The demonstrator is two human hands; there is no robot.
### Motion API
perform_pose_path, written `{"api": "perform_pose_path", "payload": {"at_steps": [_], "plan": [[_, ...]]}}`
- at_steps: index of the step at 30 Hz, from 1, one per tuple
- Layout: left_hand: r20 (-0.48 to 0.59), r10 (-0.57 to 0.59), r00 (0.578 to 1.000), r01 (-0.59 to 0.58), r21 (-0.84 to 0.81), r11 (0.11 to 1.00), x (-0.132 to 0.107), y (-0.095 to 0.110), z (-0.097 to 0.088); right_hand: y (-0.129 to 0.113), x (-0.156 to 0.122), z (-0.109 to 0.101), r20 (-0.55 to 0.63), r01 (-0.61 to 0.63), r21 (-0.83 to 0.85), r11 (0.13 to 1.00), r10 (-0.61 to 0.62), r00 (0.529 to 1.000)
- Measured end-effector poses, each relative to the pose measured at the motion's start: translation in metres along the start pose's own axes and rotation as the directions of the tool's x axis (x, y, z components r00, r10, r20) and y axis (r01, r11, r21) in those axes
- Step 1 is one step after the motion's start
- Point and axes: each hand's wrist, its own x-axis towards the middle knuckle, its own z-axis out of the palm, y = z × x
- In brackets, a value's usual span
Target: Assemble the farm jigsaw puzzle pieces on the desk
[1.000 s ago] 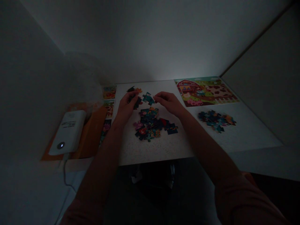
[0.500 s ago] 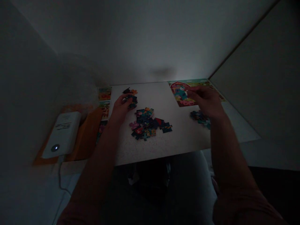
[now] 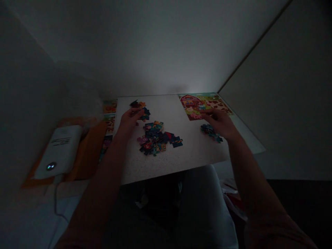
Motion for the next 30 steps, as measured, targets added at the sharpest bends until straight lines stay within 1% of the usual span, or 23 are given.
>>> {"api": "perform_pose_path", "payload": {"at_steps": [2, 3, 5, 6, 8, 10, 13, 16, 20, 25, 30], "plan": [[0.015, -0.006, 1.000, 0.006, 0.002, 1.000, -0.001, 0.002, 0.000, -0.031, 0.016, 0.042, 0.112, 0.118, 0.104, 0.988, -0.129, 0.985], [0.021, -0.006, 1.000, 0.005, 0.005, 1.000, -0.002, 0.003, 0.001, -0.046, 0.024, 0.063, 0.175, 0.165, 0.122, 0.979, -0.185, 0.967], [0.043, -0.004, 0.999, 0.004, 0.013, 1.000, -0.004, 0.005, 0.001, -0.068, 0.038, 0.104, 0.266, 0.207, 0.190, 0.960, -0.253, 0.930], [0.055, -0.002, 0.998, 0.002, 0.012, 1.000, -0.005, 0.006, 0.001, -0.076, 0.043, 0.121, 0.300, 0.203, 0.230, 0.952, -0.267, 0.916], [0.084, -0.003, 0.996, 0.003, 0.002, 1.000, -0.007, 0.006, 0.002, -0.082, 0.050, 0.150, 0.345, 0.171, 0.304, 0.937, -0.276, 0.897], [0.110, -0.011, 0.994, 0.012, -0.011, 1.000, -0.009, 0.007, 0.003, -0.079, 0.052, 0.167, 0.365, 0.136, 0.346, 0.928, -0.267, 0.892], [0.135, -0.007, 0.991, 0.012, -0.035, 0.999, -0.010, 0.006, 0.004, -0.069, 0.050, 0.177, 0.363, 0.103, 0.377, 0.921, -0.248, 0.898], [0.150, 0.004, 0.989, 0.005, -0.059, 0.998, -0.010, 0.007, 0.005, -0.062, 0.050, 0.176, 0.331, 0.082, 0.400, 0.913, -0.228, 0.916], [0.149, -0.006, 0.989, 0.013, -0.052, 0.999, -0.009, 0.008, 0.003, -0.058, 0.052, 0.175, 0.250, 0.070, 0.423, 0.904, -0.190, 0.949], [0.081, -0.003, 0.997, 0.006, -0.029, 1.000, -0.007, 0.007, -0.001, -0.054, 0.055, 0.176, 0.185, 0.066, 0.473, 0.879, -0.172, 0.968], [0.023, 0.041, 0.999, -0.042, 0.017, 0.999, -0.003, 0.003, -0.005, -0.055, 0.059, 0.176, 0.135, 0.059, 0.544, 0.837, -0.157, 0.978]]}}
